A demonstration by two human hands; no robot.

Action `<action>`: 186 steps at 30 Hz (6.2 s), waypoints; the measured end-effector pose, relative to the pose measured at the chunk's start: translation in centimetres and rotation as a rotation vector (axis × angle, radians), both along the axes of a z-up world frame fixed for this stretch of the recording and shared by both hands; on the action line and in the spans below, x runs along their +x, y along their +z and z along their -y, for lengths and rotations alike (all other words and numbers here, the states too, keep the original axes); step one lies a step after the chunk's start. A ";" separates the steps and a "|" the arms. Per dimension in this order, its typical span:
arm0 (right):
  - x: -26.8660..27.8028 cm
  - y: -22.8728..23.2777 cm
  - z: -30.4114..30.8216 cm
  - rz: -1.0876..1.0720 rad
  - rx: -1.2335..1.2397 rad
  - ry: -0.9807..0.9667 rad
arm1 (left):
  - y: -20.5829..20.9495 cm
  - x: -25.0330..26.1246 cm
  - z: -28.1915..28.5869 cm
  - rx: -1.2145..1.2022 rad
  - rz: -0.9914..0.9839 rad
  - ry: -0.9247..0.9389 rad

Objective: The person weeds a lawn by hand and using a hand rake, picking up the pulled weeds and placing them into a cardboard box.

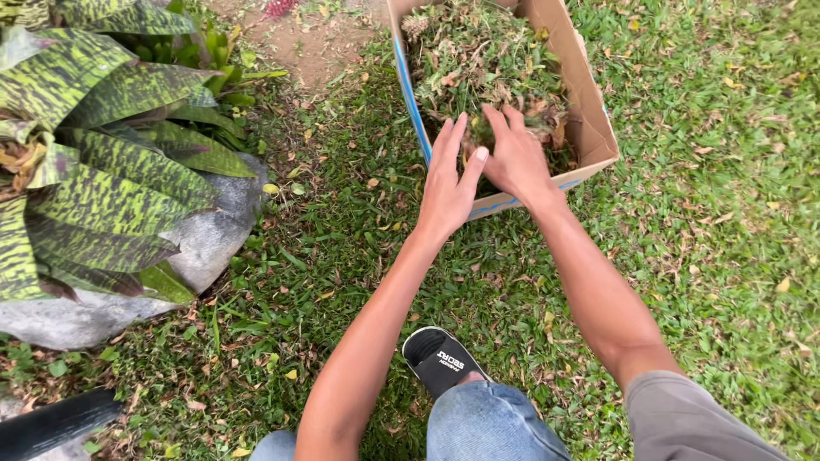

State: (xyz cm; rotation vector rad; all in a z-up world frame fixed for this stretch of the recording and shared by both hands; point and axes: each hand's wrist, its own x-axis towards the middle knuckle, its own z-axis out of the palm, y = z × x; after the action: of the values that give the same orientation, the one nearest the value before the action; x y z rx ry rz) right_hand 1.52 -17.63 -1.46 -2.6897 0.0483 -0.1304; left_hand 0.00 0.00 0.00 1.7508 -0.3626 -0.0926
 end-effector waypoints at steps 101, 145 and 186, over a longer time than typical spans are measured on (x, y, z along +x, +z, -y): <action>-2.5 -14.4 -35.7 -0.327 -0.085 0.515 | -16.4 -24.3 -38.8 0.533 -0.266 0.566; -8.9 -12.7 -36.4 -0.456 -0.039 0.642 | -15.9 -26.1 -40.7 0.518 -0.328 0.640; -6.6 -14.2 -50.3 -0.469 -0.042 1.038 | -14.6 -28.8 -42.3 0.468 -0.308 0.753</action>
State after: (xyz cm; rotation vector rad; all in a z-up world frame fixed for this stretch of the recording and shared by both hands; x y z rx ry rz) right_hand -5.06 32.70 -15.67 -2.3745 -1.1686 0.8029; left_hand -28.84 42.34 -14.63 2.1841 0.5950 0.1052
